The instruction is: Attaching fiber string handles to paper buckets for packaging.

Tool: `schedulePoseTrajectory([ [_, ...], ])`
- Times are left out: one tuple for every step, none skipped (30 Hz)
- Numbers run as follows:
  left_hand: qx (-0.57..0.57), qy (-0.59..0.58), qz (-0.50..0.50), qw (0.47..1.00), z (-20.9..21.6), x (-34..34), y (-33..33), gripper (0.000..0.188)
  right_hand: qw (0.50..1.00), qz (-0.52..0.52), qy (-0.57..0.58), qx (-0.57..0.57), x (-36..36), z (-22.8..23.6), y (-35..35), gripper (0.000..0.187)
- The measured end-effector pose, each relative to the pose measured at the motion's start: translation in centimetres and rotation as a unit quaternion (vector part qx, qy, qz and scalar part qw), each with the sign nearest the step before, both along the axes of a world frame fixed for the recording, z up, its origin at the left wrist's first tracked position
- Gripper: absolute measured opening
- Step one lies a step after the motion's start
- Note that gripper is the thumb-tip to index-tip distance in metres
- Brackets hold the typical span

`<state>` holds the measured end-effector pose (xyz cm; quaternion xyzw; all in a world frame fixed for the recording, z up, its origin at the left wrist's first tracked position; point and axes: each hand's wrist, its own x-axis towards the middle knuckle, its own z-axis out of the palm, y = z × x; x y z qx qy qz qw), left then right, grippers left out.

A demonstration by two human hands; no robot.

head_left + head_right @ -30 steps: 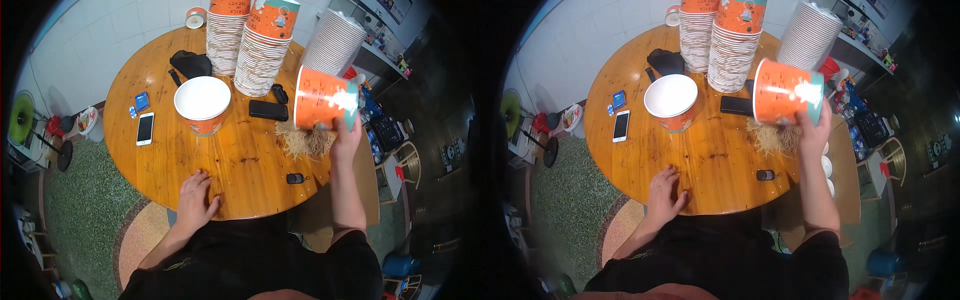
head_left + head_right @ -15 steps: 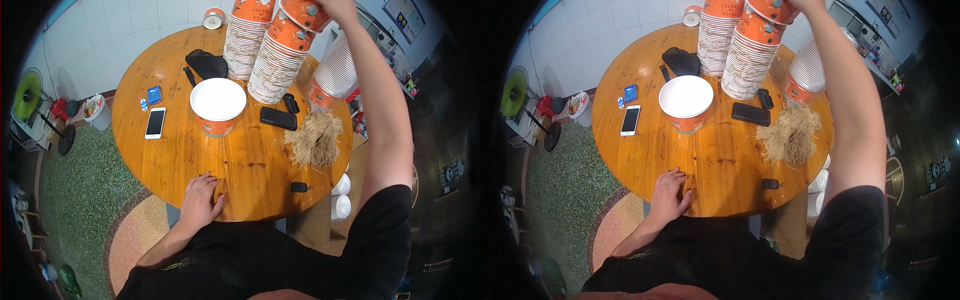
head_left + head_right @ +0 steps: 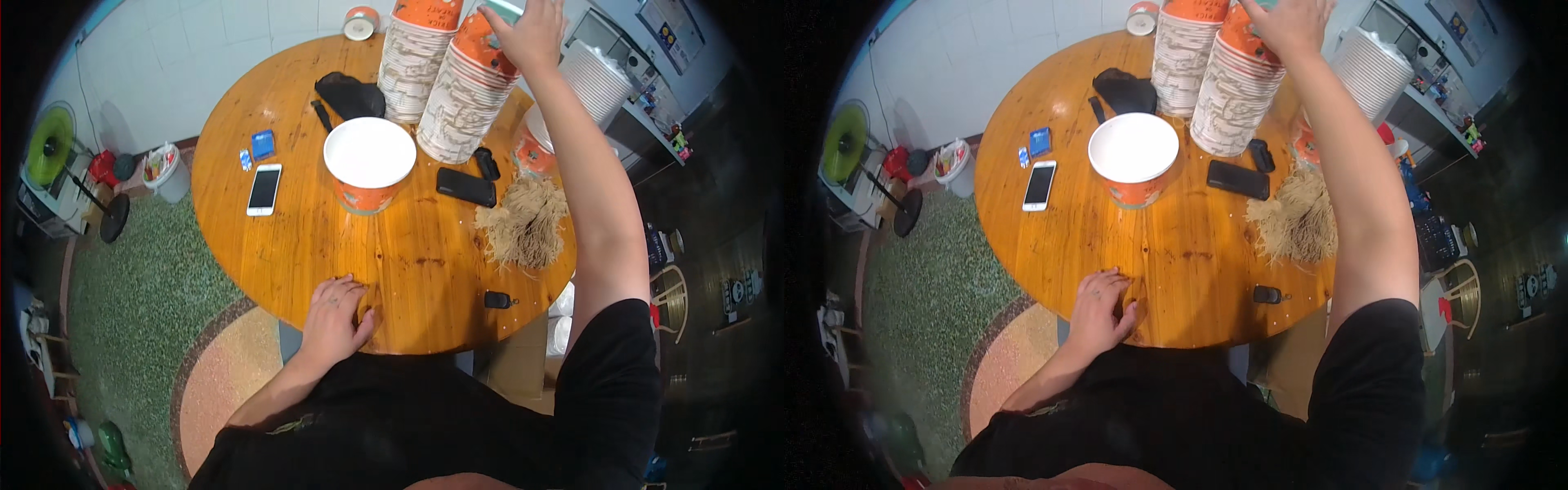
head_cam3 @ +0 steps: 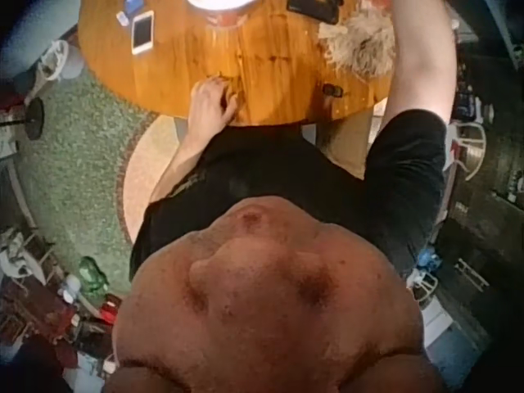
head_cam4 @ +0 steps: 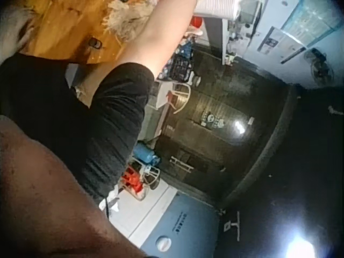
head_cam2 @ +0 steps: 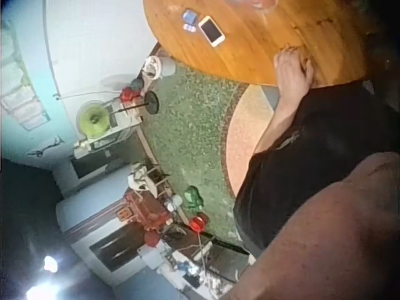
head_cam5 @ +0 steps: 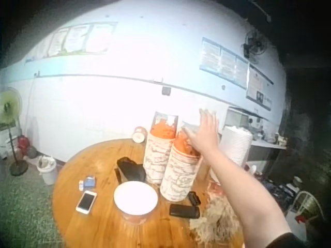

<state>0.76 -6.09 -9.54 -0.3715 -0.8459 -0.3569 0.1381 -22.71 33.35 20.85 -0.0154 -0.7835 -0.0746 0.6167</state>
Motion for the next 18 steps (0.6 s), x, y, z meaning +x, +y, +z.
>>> schedulePoseTrajectory([
  [-0.001,-0.007,0.002,1.000,0.1,-0.2,0.2,0.038,0.994,0.054,0.077,0.060,-0.8,-1.5,0.0,0.067],
  [0.004,-0.006,0.008,1.000,0.2,0.0,-0.1,0.038,0.988,0.138,-0.042,0.049,0.0,-3.0,-2.0,0.068],
  [0.011,-0.003,0.016,1.000,0.2,0.0,-0.4,0.038,0.961,0.221,-0.157,0.042,1.6,-4.6,-4.9,0.069],
  [0.015,-0.002,0.013,1.000,0.2,-0.1,-0.4,0.038,0.939,0.255,-0.232,0.001,3.0,-8.3,-6.9,0.067],
  [0.016,-0.004,0.016,1.000,0.1,-0.2,-0.3,0.038,0.909,0.285,-0.303,-0.040,4.6,-12.0,-8.9,0.066],
  [0.013,-0.005,0.018,1.000,-0.1,-0.2,-0.5,0.038,0.860,0.311,-0.399,-0.063,6.7,-13.4,-11.9,0.067],
  [0.011,-0.002,0.008,1.000,0.0,-0.1,-0.4,0.038,0.870,0.325,-0.370,-0.031,7.6,-16.0,-12.6,0.061],
  [0.010,-0.004,0.009,1.000,0.0,-0.2,-0.3,0.038,0.862,0.326,-0.388,-0.022,8.2,-17.5,-13.4,0.056],
  [0.009,-0.007,0.007,1.000,0.1,-0.1,-0.4,0.037,0.853,0.328,-0.405,-0.013,8.8,-18.4,-14.3,0.050],
  [0.007,-0.009,0.006,1.000,0.1,0.0,-0.4,0.037,0.848,0.331,-0.413,-0.027,9.2,-18.9,-15.0,0.034],
  [0.006,-0.010,0.007,1.000,0.2,0.1,-0.4,0.037,0.847,0.333,-0.413,-0.028,9.1,-19.5,-15.3,0.034],
  [0.009,-0.012,0.004,1.000,0.2,0.1,-0.4,0.037,0.848,0.321,-0.420,-0.040,9.0,-20.3,-15.5,0.029],
  [0.012,-0.015,0.001,1.000,0.2,0.1,-0.3,0.036,0.848,0.309,-0.427,-0.052,9.0,-20.8,-15.6,0.026],
  [0.011,-0.016,0.004,1.000,0.3,0.1,-0.4,0.036,0.847,0.312,-0.428,-0.051,9.1,-21.1,-15.8,0.026],
  [0.011,-0.027,-0.005,1.000,0.4,0.0,-0.5,0.036,0.854,0.317,-0.409,-0.059,9.4,-21.5,-15.8,0.021],
  [0.010,-0.039,-0.014,0.999,0.5,-0.2,-0.5,0.036,0.860,0.321,-0.390,-0.067,9.7,-21.8,-15.8,0.016],
  [0.010,-0.041,-0.009,0.999,0.3,-0.3,-0.6,0.036,0.858,0.325,-0.392,-0.066,10.2,-21.8,-16.1,0.016],
  [0.093,-0.218,0.025,0.971,0.1,-0.6,-0.6,0.038,0.862,0.338,-0.369,-0.084,10.8,-21.9,-16.4,0.015],
])
